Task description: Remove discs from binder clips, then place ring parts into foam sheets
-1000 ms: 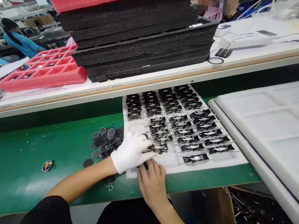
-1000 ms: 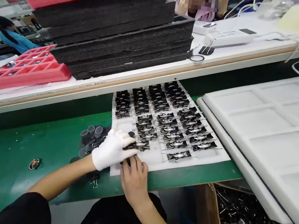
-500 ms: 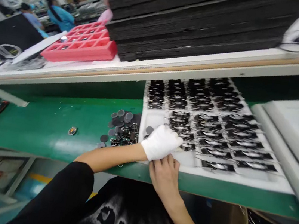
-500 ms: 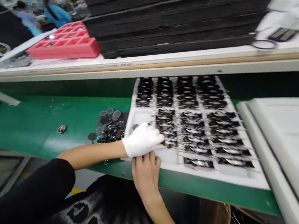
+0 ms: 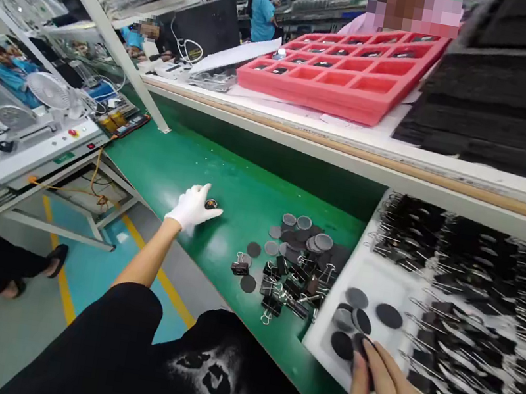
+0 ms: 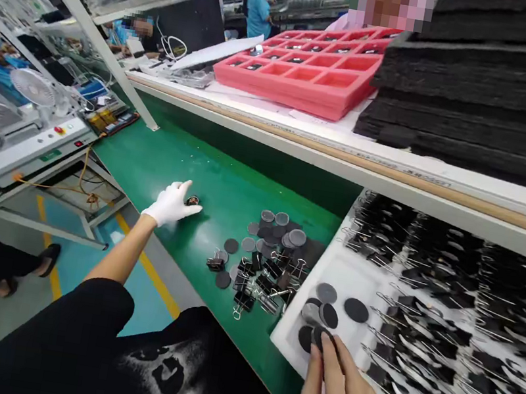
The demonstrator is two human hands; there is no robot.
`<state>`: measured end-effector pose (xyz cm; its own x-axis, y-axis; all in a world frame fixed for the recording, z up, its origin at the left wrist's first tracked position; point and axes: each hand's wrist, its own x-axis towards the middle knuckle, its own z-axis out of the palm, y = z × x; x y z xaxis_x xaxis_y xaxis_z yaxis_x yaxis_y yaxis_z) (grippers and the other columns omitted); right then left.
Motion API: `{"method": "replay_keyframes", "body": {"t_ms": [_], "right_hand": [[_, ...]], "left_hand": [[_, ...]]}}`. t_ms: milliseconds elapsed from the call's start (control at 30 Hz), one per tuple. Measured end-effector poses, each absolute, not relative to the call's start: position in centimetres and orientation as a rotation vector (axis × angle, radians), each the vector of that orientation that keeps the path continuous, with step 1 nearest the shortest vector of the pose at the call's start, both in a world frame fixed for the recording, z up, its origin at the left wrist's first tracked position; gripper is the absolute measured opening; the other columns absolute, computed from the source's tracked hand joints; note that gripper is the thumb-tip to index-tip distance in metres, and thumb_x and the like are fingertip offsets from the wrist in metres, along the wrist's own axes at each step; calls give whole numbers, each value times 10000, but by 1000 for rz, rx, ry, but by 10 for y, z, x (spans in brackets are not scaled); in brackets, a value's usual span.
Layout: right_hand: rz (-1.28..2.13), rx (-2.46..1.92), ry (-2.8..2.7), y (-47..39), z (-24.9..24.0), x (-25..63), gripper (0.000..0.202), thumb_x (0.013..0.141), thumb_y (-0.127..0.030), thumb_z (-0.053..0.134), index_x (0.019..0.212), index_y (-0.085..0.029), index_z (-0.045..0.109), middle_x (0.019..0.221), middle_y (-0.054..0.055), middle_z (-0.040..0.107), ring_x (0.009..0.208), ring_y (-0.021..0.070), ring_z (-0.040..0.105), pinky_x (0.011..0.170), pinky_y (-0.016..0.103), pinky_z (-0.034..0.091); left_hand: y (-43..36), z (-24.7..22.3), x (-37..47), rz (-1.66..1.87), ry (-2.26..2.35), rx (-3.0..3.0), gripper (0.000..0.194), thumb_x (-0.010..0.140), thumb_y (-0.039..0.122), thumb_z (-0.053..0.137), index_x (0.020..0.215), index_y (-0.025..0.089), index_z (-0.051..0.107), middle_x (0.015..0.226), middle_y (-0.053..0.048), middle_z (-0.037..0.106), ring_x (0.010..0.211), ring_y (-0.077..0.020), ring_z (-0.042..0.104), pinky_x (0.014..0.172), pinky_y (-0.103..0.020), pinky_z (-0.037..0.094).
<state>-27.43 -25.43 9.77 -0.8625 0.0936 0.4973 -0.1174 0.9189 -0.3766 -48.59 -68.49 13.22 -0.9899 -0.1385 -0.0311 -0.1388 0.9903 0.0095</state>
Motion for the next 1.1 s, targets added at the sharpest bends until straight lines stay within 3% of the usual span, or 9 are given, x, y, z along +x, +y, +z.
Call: {"method": "replay_keyframes", "body": {"t_ms": [100, 200, 300, 400, 500, 567, 833, 1000, 1100], "right_hand": [[960, 33, -2597, -259, 116, -298, 250, 1012, -434, 528, 1174, -355, 702, 979, 67, 795, 801, 291, 754, 717, 445, 559], [1545, 39, -2749, -281, 132, -347, 336, 973, -594, 542, 1017, -319, 730, 755, 36, 761, 666, 257, 740, 627, 393, 583], [2209, 40, -2735, -323, 139, -412, 390, 943, -610, 606, 978, -238, 718, 836, 67, 774, 781, 252, 777, 698, 360, 620], [2567, -117, -2582, -370, 133, -476, 243, 930, -428, 694, 932, -185, 682, 925, 84, 761, 799, 220, 787, 690, 298, 621], [2440, -218, -2660, -399, 119, -528, 65, 942, -204, 636, 901, -165, 668, 888, 70, 746, 727, 169, 769, 641, 246, 587], [2210, -132, -2774, -407, 109, -551, 76, 927, -149, 613, 906, -165, 684, 866, 53, 752, 648, 136, 731, 599, 231, 541], [1568, 520, -3068, -418, 85, -579, 90, 856, -215, 667, 925, -207, 724, 835, 14, 767, 767, 159, 689, 727, 272, 488], [1181, 615, -3192, -422, 85, -581, 73, 841, -198, 673, 908, -220, 690, 807, -6, 721, 733, 150, 640, 688, 275, 433], [1070, 556, -3284, -423, 83, -588, 180, 815, -246, 735, 963, -227, 634, 819, -18, 705, 735, 157, 630, 659, 278, 411]], "left_hand": [[-724, 101, -483, 151, 3043, -96, 681, 894, 563, 634, 1469, 212, 538, 1424, -163, 565, 1255, -308, 563, 1061, -403, 448], [-714, 80, -487, 352, 3090, 148, 445, 937, 466, 599, 1304, 220, 651, 1263, -97, 646, 1177, -234, 595, 1044, -344, 457], [-679, 68, -503, 415, 3071, 395, 413, 897, 497, 667, 1214, 234, 696, 1189, -78, 677, 1139, -255, 609, 1011, -367, 459], [-645, 65, -525, 427, 3039, 613, 429, 875, 531, 698, 1195, 245, 707, 1149, -69, 685, 1076, -261, 629, 960, -376, 459], [-625, 66, -547, 420, 2983, 800, 455, 860, 548, 712, 1193, 237, 706, 1110, -64, 687, 1029, -257, 643, 900, -363, 460], [-621, 68, -558, 391, 2947, 889, 444, 856, 552, 713, 1160, 228, 712, 1080, -64, 689, 1009, -258, 647, 860, -353, 457], [-621, 69, -564, 322, 2898, 886, 527, 870, 624, 684, 1172, 192, 684, 1104, -92, 684, 1022, -277, 650, 858, -363, 449], [-621, 68, -565, 329, 2872, 884, 548, 870, 628, 688, 1225, 210, 676, 1124, -86, 681, 1034, -281, 650, 866, -376, 442], [-622, 67, -564, 358, 2882, 883, 571, 870, 627, 690, 1273, 223, 662, 1162, -83, 681, 1057, -284, 646, 869, -376, 438]]}}
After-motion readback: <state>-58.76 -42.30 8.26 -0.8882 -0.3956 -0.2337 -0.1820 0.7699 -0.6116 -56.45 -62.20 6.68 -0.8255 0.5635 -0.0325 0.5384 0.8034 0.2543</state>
